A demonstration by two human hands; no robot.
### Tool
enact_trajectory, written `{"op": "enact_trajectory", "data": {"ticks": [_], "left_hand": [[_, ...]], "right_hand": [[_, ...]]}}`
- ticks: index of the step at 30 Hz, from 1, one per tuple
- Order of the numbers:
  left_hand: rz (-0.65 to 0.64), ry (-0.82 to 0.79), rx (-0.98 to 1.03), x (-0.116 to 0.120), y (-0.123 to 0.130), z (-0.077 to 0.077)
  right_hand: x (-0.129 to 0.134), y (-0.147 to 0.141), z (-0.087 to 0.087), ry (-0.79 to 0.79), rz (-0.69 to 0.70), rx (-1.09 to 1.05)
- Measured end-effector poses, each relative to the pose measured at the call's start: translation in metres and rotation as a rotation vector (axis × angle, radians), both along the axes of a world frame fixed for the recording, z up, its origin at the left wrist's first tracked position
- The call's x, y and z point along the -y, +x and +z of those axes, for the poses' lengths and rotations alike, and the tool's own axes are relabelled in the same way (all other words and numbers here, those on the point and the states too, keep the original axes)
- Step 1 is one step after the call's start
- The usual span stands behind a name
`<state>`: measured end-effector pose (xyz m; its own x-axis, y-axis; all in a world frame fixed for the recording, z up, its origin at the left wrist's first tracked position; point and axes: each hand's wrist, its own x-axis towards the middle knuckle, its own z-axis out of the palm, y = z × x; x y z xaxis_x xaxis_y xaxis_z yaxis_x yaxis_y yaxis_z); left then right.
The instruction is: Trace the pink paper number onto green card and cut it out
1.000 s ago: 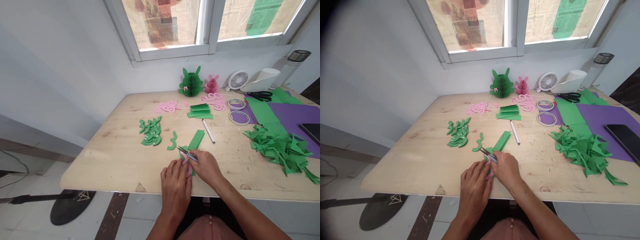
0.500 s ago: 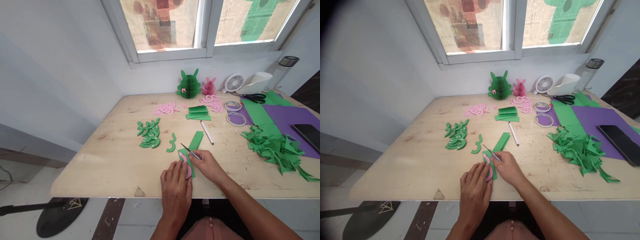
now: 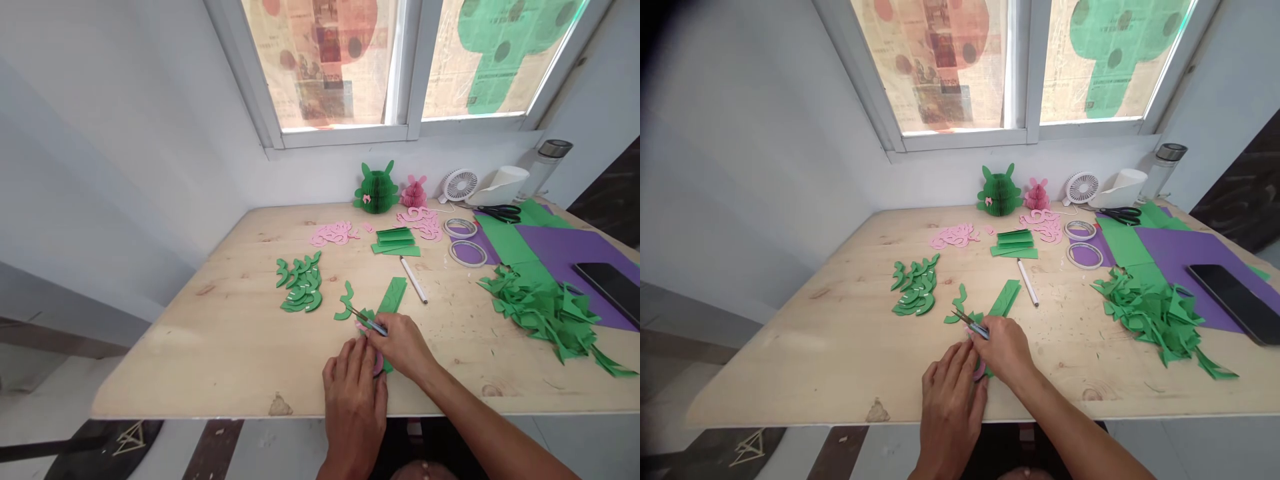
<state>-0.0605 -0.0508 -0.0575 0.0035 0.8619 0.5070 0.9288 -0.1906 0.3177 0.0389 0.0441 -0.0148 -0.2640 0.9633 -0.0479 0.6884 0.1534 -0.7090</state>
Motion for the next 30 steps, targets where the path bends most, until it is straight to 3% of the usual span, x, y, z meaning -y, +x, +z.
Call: {"op": "enact_trajectory", "data": {"ticks": [4,7,10,14,18,20,23,30], "left_hand": [[-0.042,0.005,0.054,0.002,-0.004,-0.001],[-0.08,0.01,0.221,0.005,-0.007,0.002],[-0.068,-0.066,0.537,0.006,-0.007,0.005],[0.006,-0.231,1.124,-0.004,-0.004,0.009],[-0.058,-0.428,1.578,-0.015,0.002,0.024],[-0.068,-0.522,1.658,-0.017,0.006,0.035],[-0.017,-0.53,1.687,-0.015,0.013,0.046],[0.025,-0.528,1.716,-0.019,0.02,0.049]], "right_hand": [[0.001,0.003,-0.002,-0.002,-0.003,-0.019],[0.003,0.009,-0.004,-0.042,-0.003,-0.11],[0.006,0.016,-0.006,-0.117,0.0,-0.271],[0.013,0.023,-0.003,-0.208,0.01,-0.458],[0.02,0.028,0.002,-0.256,0.013,-0.549],[0.022,0.03,0.004,-0.266,0.015,-0.57],[0.024,0.033,0.004,-0.277,0.001,-0.595],[0.024,0.038,-0.001,-0.304,-0.047,-0.646]]}}
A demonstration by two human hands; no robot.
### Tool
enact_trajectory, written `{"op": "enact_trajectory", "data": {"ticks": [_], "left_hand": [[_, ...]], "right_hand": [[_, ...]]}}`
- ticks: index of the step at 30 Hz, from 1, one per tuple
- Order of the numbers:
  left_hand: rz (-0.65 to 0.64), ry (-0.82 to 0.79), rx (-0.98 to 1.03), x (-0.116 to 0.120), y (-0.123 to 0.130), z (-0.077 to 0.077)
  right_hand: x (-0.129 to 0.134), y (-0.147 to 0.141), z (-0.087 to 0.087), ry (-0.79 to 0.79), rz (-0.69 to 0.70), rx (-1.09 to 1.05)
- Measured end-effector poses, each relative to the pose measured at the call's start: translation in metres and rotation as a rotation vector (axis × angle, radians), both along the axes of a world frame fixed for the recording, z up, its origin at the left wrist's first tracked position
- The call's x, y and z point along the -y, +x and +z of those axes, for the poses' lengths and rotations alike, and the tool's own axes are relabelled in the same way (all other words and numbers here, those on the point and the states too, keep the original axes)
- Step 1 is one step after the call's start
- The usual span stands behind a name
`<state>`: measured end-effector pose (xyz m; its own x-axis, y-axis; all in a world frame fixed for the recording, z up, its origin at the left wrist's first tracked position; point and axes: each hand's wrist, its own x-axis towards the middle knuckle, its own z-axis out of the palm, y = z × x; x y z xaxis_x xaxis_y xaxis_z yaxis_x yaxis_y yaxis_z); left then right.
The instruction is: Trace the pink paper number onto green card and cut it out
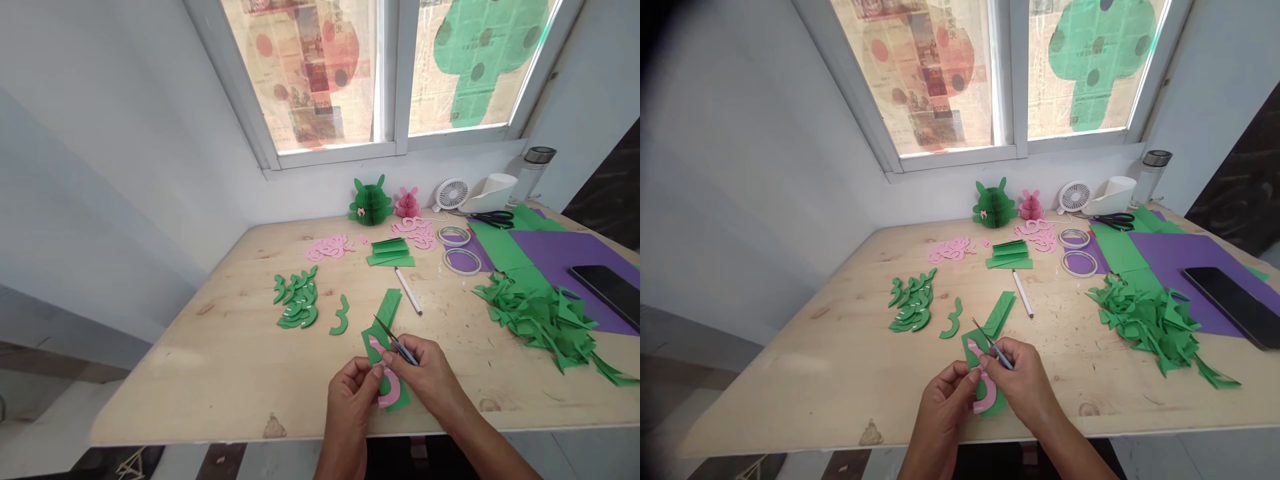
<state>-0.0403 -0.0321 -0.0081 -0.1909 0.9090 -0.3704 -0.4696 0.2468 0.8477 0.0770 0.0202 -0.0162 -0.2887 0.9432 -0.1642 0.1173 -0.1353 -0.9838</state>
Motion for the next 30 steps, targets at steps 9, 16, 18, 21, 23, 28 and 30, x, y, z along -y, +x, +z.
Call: {"op": "enact_trajectory", "data": {"ticks": [9,16,18,21,23,28,30], "left_hand": [[0.022,-0.013,0.013,-0.009,0.008,-0.007],[-0.007,0.011,0.02,-0.016,0.008,-0.013],[0.012,0.014,0.02,-0.016,0.009,-0.013],[0.022,0.023,0.012,-0.015,0.01,-0.011],[-0.014,0.032,0.007,-0.016,0.01,-0.012],[-0.061,0.047,-0.004,-0.017,0.009,-0.019],[-0.067,0.052,-0.013,-0.017,0.009,-0.021]], "right_hand": [[0.0,0.006,0.001,0.0,-0.054,-0.039],[-0.001,0.006,-0.002,0.001,-0.117,-0.092],[-0.001,0.007,-0.002,-0.017,-0.172,-0.094],[0.0,0.009,-0.003,-0.061,-0.223,-0.1],[0.0,0.009,-0.004,-0.093,-0.205,-0.138],[0.0,0.009,-0.007,-0.097,-0.195,-0.192],[0.0,0.008,-0.007,-0.097,-0.209,-0.192]]}}
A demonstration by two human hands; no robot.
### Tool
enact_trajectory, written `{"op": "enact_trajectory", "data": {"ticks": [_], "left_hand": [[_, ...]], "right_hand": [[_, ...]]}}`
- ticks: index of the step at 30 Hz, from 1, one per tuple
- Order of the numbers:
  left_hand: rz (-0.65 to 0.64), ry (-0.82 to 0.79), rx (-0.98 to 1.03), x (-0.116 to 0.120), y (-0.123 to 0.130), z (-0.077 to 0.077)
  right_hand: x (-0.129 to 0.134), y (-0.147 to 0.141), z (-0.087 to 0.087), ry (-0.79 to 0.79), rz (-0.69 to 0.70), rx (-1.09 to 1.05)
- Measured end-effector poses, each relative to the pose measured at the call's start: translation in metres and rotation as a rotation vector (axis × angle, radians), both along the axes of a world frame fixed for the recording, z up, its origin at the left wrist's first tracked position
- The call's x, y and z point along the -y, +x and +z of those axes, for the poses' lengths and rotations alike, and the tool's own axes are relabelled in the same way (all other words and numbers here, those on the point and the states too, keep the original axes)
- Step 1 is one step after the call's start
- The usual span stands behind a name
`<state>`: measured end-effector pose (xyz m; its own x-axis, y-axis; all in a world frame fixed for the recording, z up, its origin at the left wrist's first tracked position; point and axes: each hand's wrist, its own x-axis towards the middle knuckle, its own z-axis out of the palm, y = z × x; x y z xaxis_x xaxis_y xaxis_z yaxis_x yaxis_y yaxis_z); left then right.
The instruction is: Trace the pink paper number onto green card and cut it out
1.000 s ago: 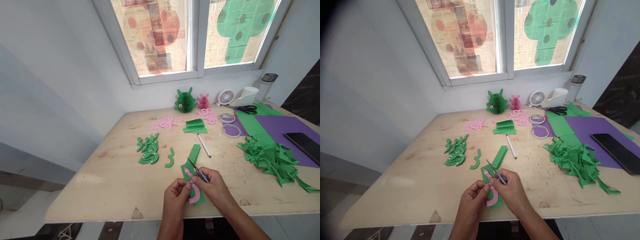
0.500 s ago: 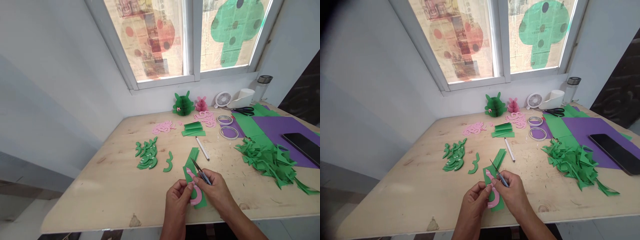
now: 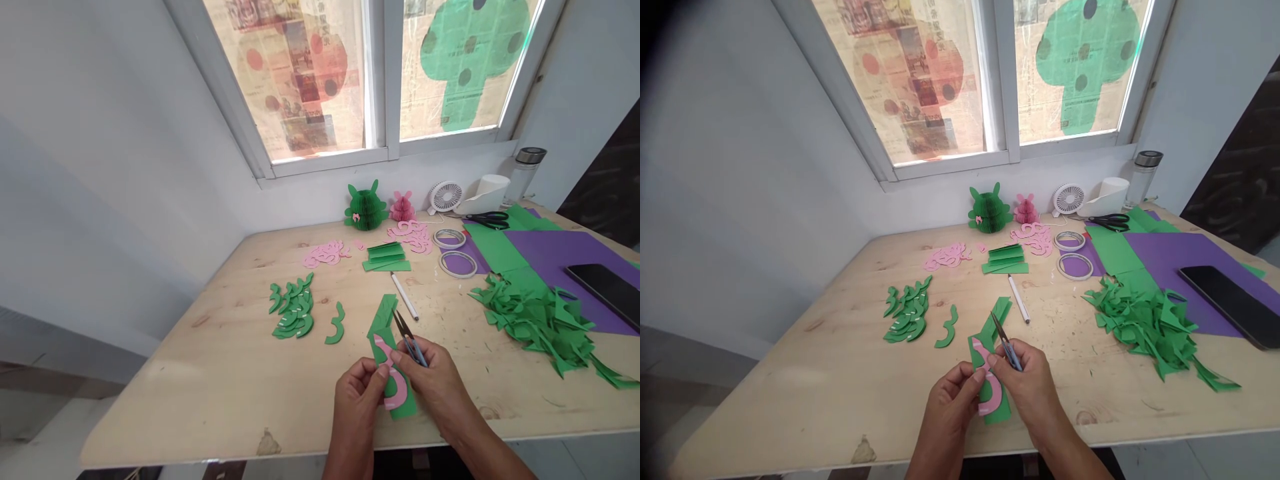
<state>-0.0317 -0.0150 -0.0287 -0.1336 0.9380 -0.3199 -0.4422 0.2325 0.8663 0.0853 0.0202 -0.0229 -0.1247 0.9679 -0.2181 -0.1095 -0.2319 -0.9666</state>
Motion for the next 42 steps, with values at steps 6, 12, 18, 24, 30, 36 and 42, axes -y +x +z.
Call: {"op": "enact_trajectory", "data": {"ticks": [6,12,18,24,30,36,42], "left_hand": [[-0.018,-0.012,-0.028,0.0,0.002,0.012],[-0.014,-0.036,-0.011,-0.001,0.004,0.018],[-0.004,-0.033,0.032,0.001,0.003,0.02],[0.007,-0.043,0.017,0.002,0.002,0.025],[-0.025,-0.055,-0.014,-0.001,0.001,0.024],[-0.065,-0.042,0.008,0.001,-0.002,0.03],[-0.078,-0.034,-0.009,0.0,-0.006,0.029]], "right_hand": [[0.001,-0.001,0.002,-0.026,-0.027,-0.047],[0.001,-0.001,-0.002,-0.027,-0.04,-0.086],[0.002,0.001,-0.002,-0.061,-0.046,-0.096],[0.002,0.001,0.0,-0.075,-0.049,-0.129],[0.003,0.002,0.001,-0.084,-0.066,-0.119],[0.003,0.003,0.002,-0.124,-0.081,-0.192],[0.003,0.004,0.001,-0.128,-0.081,-0.205]]}}
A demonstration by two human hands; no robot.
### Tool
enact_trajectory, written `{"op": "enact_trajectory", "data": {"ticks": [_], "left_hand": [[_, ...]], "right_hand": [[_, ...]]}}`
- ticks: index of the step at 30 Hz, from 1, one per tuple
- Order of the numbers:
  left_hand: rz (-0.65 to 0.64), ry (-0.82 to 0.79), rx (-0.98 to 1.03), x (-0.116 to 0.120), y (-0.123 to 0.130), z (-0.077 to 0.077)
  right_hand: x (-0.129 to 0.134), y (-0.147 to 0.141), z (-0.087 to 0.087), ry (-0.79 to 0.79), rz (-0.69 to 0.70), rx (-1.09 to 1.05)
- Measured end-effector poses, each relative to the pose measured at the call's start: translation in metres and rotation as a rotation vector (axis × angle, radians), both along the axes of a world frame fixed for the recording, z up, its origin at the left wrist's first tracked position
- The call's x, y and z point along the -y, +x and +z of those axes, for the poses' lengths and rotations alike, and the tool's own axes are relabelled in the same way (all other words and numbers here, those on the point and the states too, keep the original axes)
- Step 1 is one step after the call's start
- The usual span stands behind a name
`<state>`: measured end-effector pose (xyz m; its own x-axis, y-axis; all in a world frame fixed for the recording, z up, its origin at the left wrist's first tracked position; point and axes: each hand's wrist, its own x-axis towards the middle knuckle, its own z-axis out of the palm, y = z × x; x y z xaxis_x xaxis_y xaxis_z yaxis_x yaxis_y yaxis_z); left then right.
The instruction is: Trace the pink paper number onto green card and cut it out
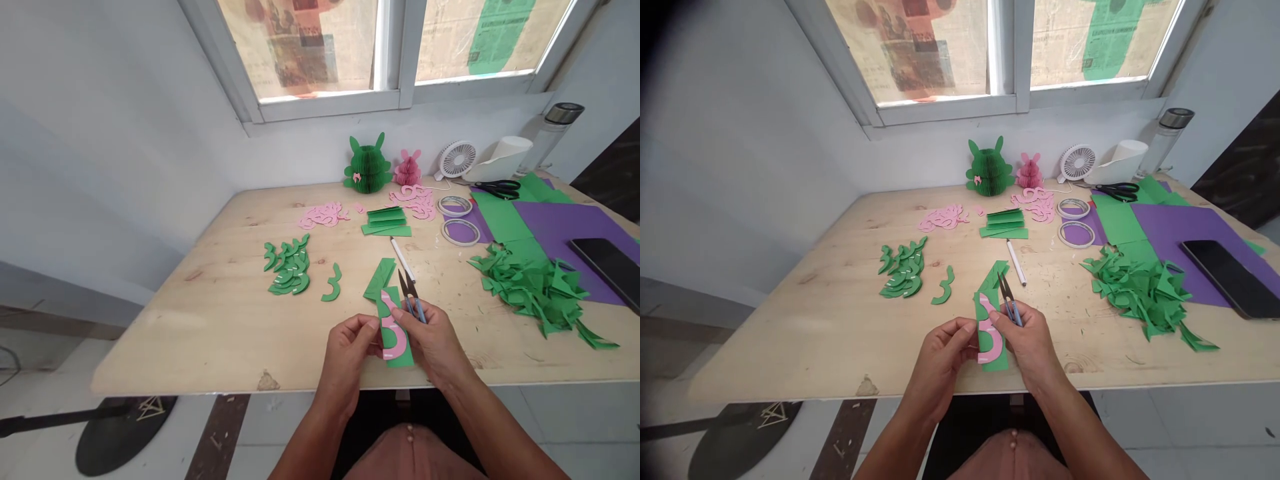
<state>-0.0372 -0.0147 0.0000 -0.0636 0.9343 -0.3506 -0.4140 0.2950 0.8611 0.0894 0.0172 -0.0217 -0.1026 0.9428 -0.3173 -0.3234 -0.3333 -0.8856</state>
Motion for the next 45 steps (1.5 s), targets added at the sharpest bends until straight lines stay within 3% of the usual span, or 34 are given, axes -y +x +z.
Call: {"op": "enact_trajectory", "data": {"ticks": [16,45], "left_hand": [[-0.026,0.028,-0.158,-0.0035,-0.0014,0.0028],[-0.049,0.023,-0.14,-0.0072,-0.0026,0.0053]], "right_hand": [[0.0002,0.0007,0.0011,0.053,0.007,0.115],[-0.0017,0.0016,-0.0014,0.037,0.039,0.104]]}}
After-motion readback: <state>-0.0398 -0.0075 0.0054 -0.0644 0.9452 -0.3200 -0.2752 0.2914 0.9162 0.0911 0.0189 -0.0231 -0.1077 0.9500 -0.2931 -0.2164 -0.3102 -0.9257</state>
